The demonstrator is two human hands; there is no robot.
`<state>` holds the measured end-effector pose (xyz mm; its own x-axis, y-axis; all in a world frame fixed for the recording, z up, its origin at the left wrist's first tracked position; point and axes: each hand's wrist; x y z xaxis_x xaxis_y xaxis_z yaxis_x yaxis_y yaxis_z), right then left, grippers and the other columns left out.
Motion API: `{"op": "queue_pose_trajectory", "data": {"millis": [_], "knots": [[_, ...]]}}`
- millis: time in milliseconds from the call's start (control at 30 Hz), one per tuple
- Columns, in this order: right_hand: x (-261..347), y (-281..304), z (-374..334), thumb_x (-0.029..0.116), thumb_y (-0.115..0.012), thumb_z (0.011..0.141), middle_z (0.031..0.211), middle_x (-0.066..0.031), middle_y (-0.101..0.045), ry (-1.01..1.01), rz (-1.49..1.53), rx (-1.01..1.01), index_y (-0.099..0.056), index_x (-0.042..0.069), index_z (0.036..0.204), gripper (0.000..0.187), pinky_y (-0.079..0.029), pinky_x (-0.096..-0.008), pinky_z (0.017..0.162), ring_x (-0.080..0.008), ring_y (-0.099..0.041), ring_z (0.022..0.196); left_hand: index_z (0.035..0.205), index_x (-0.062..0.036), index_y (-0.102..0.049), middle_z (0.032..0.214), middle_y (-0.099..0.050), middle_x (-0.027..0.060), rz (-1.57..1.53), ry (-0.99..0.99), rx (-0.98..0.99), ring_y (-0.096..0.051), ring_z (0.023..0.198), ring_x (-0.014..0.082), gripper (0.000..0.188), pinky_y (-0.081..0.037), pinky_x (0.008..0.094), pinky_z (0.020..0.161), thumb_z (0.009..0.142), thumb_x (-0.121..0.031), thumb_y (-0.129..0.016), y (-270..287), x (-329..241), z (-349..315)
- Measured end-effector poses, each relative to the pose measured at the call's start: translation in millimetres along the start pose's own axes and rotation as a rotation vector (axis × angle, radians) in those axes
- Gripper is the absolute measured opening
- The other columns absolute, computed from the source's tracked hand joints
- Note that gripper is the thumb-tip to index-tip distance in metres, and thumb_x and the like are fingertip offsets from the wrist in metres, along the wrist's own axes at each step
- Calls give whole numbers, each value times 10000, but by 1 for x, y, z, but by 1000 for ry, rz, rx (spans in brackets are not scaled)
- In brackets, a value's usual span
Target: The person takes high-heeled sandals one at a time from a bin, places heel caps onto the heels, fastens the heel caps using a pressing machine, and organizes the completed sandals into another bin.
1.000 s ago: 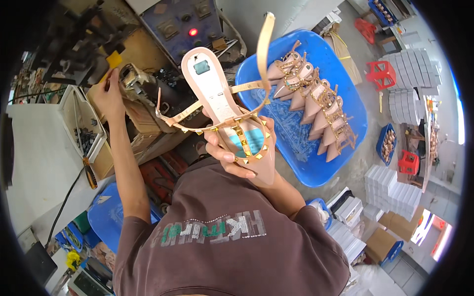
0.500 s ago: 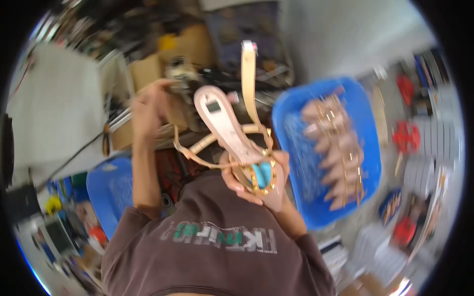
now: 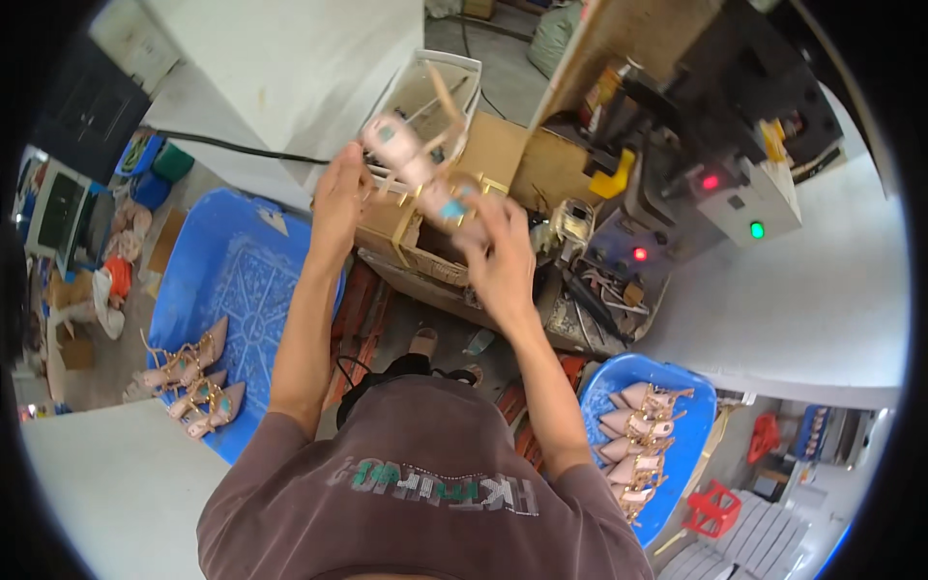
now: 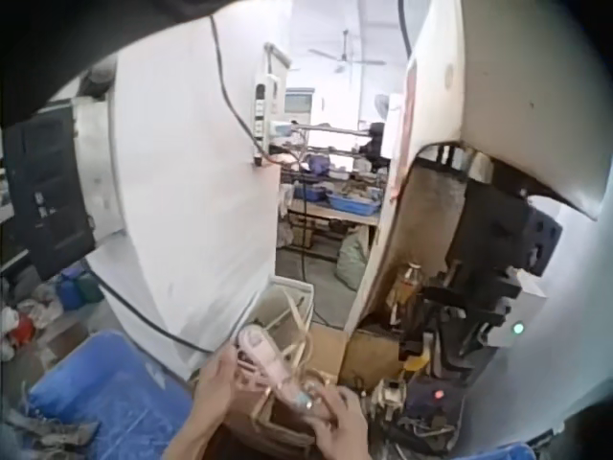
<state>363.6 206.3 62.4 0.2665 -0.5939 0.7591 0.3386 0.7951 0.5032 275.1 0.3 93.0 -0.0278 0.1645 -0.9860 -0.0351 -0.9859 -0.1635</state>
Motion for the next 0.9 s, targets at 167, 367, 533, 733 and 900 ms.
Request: {"op": "queue_pose_trajectory", "data": {"millis": [167, 367, 533, 733, 900], "knots": [[-87, -47, 75, 0, -724, 745, 1173, -194, -565, 40, -172, -170, -571, 86, 1287, 569, -456, -420, 937, -390, -568, 1071, 1181, -11, -618, 593, -381, -66, 156, 44, -191, -329, 513, 30, 342, -240, 223, 458, 1031, -297, -505, 59, 20, -46], [-123, -57, 75, -21, -628, 767, 1282, -235, -609, -59, -354, -29, -492, -7, 1388, 636, -446, -373, 1009, -314, -605, 1176, 1111, -13, -635, 618, -492, -17, 319, 322, -653, -413, 545, 56, 227, -301, 259, 488, 975, -173, -547, 201, 140, -151], [-119, -45, 58, -84, -629, 776, 1377, -256, -504, 42, -396, -102, -361, -75, 1442, 718, -380, -410, 1086, -332, -483, 1306, 1112, 15, -567, 662, -599, 110, 790, 301, -1051, -566, 610, 238, 274, -428, 394, 588, 884, -137, -576, 306, 174, -217], [-7, -63, 13, 104, -627, 931, 1336, -245, -535, 236, -388, 34, -545, -28, 1308, 408, -382, -453, 1070, -393, -501, 1265, 1177, 74, -430, 886, -652, 253, 983, 252, -1604, -651, 871, 445, 444, -500, 490, 783, 857, -187, -595, 349, 114, -235], [11, -51, -27, 124, -653, 921, 1338, -251, -530, 85, -349, 98, -581, -32, 1255, 375, -382, -455, 1067, -396, -506, 1254, 1277, 54, -418, 1053, -664, 266, 1032, 666, -1880, -659, 954, 425, 668, -504, 502, 841, 844, -407, -633, 384, 79, -295]]}}
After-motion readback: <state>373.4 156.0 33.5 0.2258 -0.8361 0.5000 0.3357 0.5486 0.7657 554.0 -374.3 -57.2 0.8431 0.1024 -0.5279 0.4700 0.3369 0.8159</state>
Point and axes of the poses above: each hand's wrist, its own z-axis towards the middle knuckle, its own y-axis out of the back of the hand, x = y × z
